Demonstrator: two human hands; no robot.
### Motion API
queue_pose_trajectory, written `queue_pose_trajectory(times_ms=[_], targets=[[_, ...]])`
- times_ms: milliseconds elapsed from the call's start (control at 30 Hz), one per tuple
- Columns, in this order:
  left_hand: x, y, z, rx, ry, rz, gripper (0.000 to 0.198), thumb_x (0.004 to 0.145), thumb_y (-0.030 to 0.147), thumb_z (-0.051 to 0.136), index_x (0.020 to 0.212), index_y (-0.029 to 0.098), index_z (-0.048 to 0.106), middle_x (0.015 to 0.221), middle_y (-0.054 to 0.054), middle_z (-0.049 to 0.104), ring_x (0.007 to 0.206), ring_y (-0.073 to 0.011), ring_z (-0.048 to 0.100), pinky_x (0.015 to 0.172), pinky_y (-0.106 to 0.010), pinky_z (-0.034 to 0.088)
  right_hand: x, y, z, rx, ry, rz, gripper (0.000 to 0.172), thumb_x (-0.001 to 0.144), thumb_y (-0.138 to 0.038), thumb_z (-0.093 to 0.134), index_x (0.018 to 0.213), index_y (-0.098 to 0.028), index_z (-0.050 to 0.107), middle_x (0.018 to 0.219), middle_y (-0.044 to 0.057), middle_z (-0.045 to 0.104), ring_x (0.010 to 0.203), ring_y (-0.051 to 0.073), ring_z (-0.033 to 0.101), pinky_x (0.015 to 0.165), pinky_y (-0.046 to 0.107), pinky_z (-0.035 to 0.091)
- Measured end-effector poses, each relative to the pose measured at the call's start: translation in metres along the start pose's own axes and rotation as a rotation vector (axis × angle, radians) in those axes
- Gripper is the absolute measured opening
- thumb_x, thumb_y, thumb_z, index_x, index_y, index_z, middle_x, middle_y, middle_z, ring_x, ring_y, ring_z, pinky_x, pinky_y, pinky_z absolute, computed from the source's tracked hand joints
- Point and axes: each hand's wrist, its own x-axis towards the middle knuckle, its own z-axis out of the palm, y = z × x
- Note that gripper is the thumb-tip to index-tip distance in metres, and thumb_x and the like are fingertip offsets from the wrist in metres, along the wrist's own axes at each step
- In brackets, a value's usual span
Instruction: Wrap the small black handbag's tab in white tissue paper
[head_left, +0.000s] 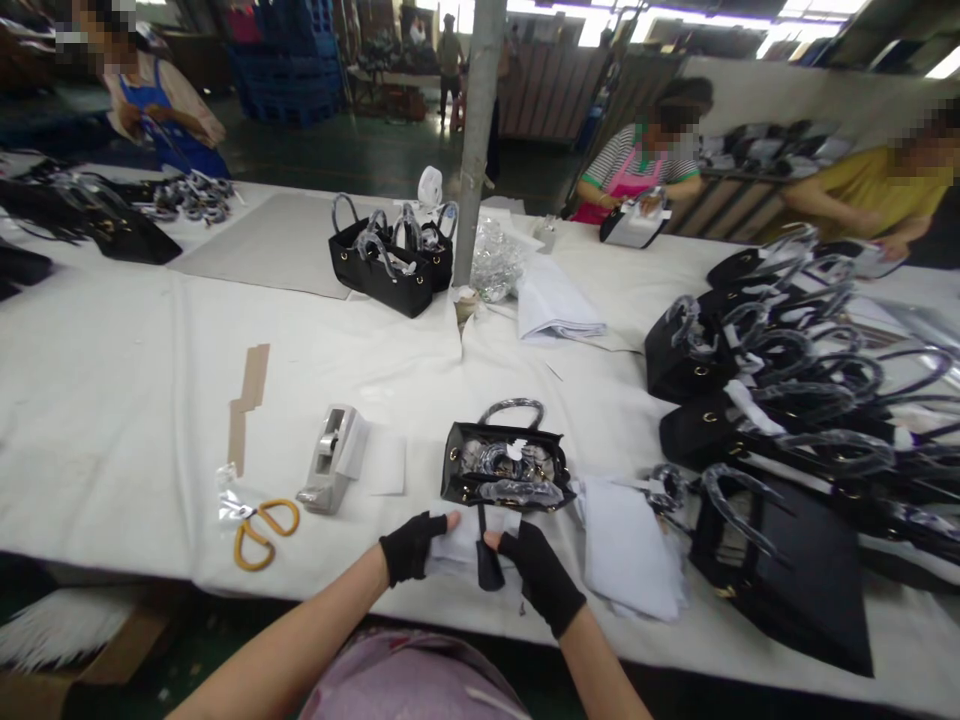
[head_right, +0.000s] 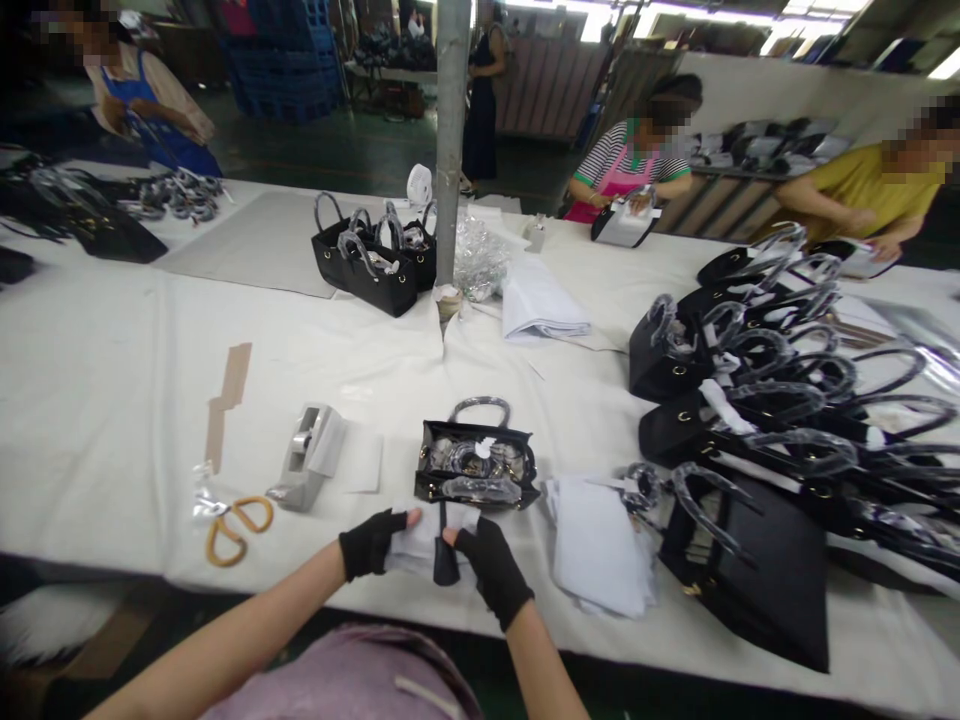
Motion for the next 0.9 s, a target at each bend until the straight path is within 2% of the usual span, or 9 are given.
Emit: queue_pose_trajectory(times_ms=[133,333,433,567,733,800,900], targets=[[-0.002,0.003,0.022,-0.004,0.1,0.187,0.052,0.072,0.055,0.079,0.098,0.013,0.064,0.083,-0.007,0.07,0.072,-0.0187,0.066,0.071,-0.034,0.056,0.003,0.011,0.0,-0.104,0.09,-0.05,0.048,0.074,-0.053,0.073,0.104,-0.014,0.071,0.104,0.012,0.074,0.103,0.032,0.066,0.095,0.047,0.053],[-0.006,0.001,0.047,0.145,0.165,0.41,0.042,0.069,0.039,0.082,0.093,0.008,0.069,0.083,-0.008,0.07,0.072,-0.0167,0.062,0.068,-0.028,0.052,0.01,0.022,0.003,-0.237,0.194,-0.077,0.044,0.074,-0.048,0.07,0.099,-0.012,0.072,0.102,0.014,0.074,0.095,0.034,0.067,0.089,0.049,0.054],[0.002,-0.002,0.05,0.144,0.201,0.411,0.041,0.068,0.04,0.082,0.09,0.008,0.067,0.08,-0.007,0.069,0.069,-0.0171,0.062,0.063,-0.027,0.049,0.013,0.025,0.004,-0.306,0.248,-0.095,0.043,0.072,-0.047,0.07,0.097,-0.012,0.073,0.098,0.014,0.074,0.092,0.035,0.067,0.087,0.05,0.054],[0.006,-0.006,0.052,0.158,0.258,0.403,0.044,0.068,0.039,0.079,0.097,0.008,0.067,0.091,-0.011,0.071,0.078,-0.0207,0.065,0.072,-0.032,0.052,0.011,0.027,0.006,-0.34,0.295,-0.128,0.044,0.073,-0.046,0.07,0.101,-0.012,0.071,0.103,0.014,0.074,0.096,0.034,0.067,0.09,0.048,0.054],[0.003,-0.007,0.057,0.304,0.419,0.477,0.032,0.069,0.041,0.075,0.076,0.012,0.063,0.068,-0.002,0.062,0.064,-0.0157,0.054,0.058,-0.027,0.043,0.0,0.029,0.008,-0.377,0.345,-0.164,0.047,0.08,-0.046,0.063,0.112,-0.013,0.069,0.113,0.013,0.071,0.104,0.031,0.066,0.096,0.044,0.053],[0.004,-0.009,0.059,0.369,0.472,0.507,0.03,0.07,0.041,0.073,0.072,0.013,0.063,0.063,-0.001,0.059,0.061,-0.0149,0.051,0.056,-0.027,0.039,-0.004,0.031,0.012,-0.482,0.401,-0.219,0.043,0.086,-0.045,0.056,0.113,-0.014,0.068,0.112,0.012,0.072,0.1,0.027,0.067,0.091,0.04,0.055],[0.006,-0.013,0.062,0.421,0.51,0.541,0.031,0.072,0.043,0.07,0.07,0.012,0.064,0.062,-0.002,0.059,0.061,-0.0155,0.05,0.058,-0.028,0.039,-0.005,0.035,0.023,-0.71,0.512,-0.32,0.037,0.091,-0.041,0.046,0.095,-0.014,0.071,0.094,0.013,0.072,0.086,0.027,0.067,0.079,0.041,0.055]])
